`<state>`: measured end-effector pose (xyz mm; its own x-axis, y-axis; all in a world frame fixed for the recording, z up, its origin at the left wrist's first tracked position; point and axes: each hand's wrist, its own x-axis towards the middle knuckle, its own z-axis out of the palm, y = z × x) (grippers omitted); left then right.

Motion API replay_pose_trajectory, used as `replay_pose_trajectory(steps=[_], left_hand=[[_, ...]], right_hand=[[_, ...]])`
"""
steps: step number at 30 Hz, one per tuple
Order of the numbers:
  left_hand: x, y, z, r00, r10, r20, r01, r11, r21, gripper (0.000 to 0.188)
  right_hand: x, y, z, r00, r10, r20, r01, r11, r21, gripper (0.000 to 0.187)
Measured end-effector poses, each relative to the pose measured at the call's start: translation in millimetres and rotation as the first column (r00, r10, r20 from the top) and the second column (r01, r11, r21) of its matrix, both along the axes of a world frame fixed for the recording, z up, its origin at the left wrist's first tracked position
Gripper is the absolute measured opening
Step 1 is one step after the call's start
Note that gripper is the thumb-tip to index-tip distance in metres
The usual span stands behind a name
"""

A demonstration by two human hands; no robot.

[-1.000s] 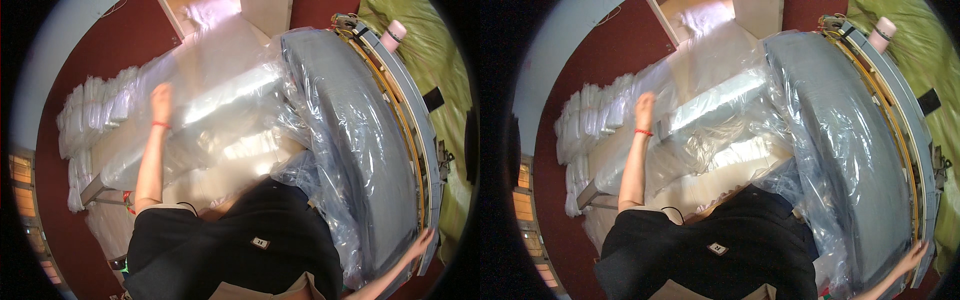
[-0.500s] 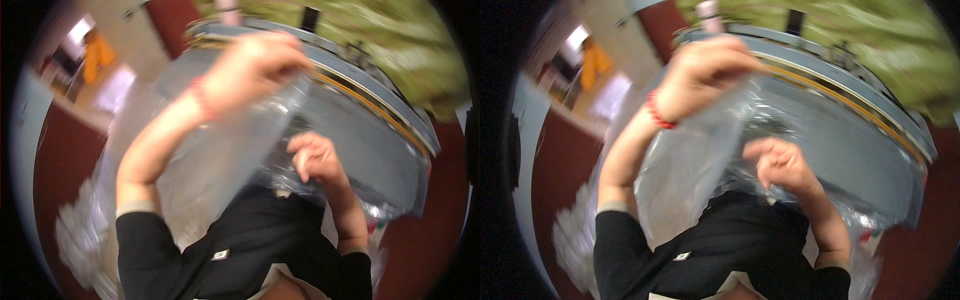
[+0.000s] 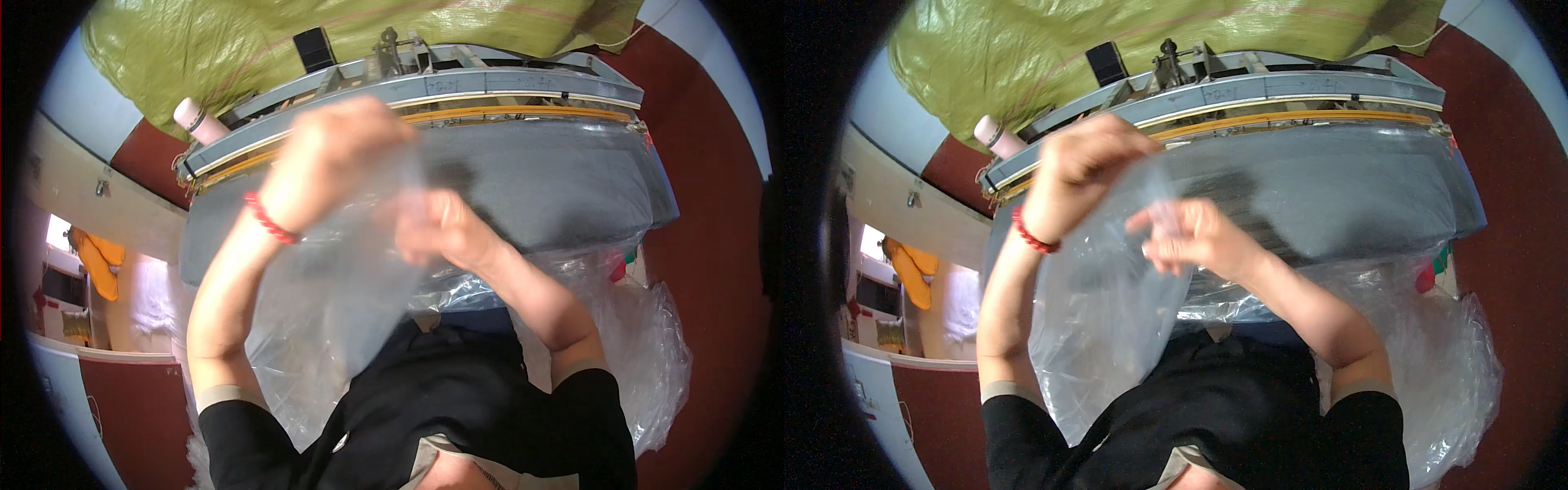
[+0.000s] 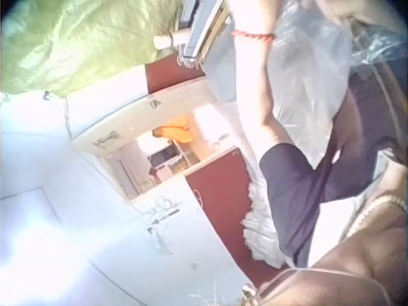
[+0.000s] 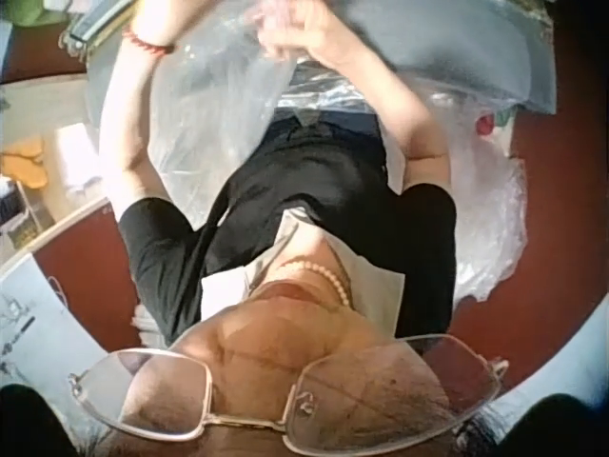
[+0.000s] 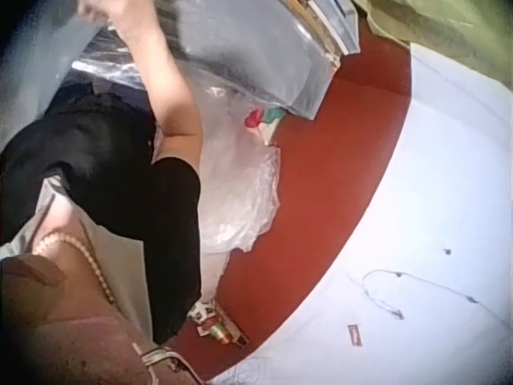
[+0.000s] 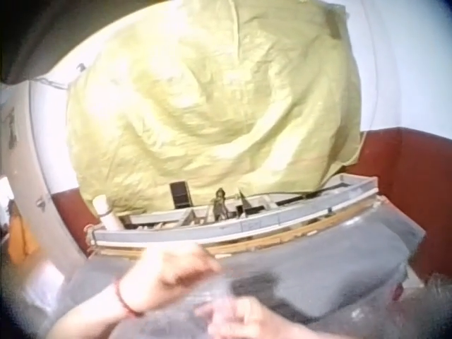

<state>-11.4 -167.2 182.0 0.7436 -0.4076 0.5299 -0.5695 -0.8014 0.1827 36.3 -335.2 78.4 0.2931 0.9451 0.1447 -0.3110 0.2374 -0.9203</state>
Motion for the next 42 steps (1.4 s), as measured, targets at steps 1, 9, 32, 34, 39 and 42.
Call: replay_pose_trajectory(steps=[1,9,32,34,39,42], left_hand=[[-2,14,7,0.986,0.144,0.08,-0.145,0.989,0.0,0.017],[-27,127,1,0.722,0.535,0.438,-0.542,0.831,-0.121,0.013],[-42,120,-202,0.725,0.25,-0.642,-0.668,0.48,-0.568,0.011],[-42,117,-198,0.737,0.26,-0.624,-0.658,0.489,-0.573,0.011],[-41,117,-199,0.746,0.272,-0.608,-0.65,0.499,-0.573,0.011],[-42,115,-202,0.768,0.297,-0.567,-0.629,0.516,-0.582,0.011]], right_hand=[[0,-9,-6,0.997,0.07,0.032,-0.068,0.996,-0.055,0.028],[68,-215,-28,0.444,0.024,0.896,0.733,0.566,-0.379,0.019],[59,-425,-134,0.185,-0.846,0.501,0.85,-0.118,-0.513,0.021],[55,-428,-134,0.237,-0.835,0.497,0.825,-0.097,-0.556,0.019],[88,-401,-125,-0.278,-0.542,0.793,0.954,-0.254,0.161,0.017],[124,-347,-80,-0.294,-0.53,0.795,0.952,-0.087,0.294,0.025]])
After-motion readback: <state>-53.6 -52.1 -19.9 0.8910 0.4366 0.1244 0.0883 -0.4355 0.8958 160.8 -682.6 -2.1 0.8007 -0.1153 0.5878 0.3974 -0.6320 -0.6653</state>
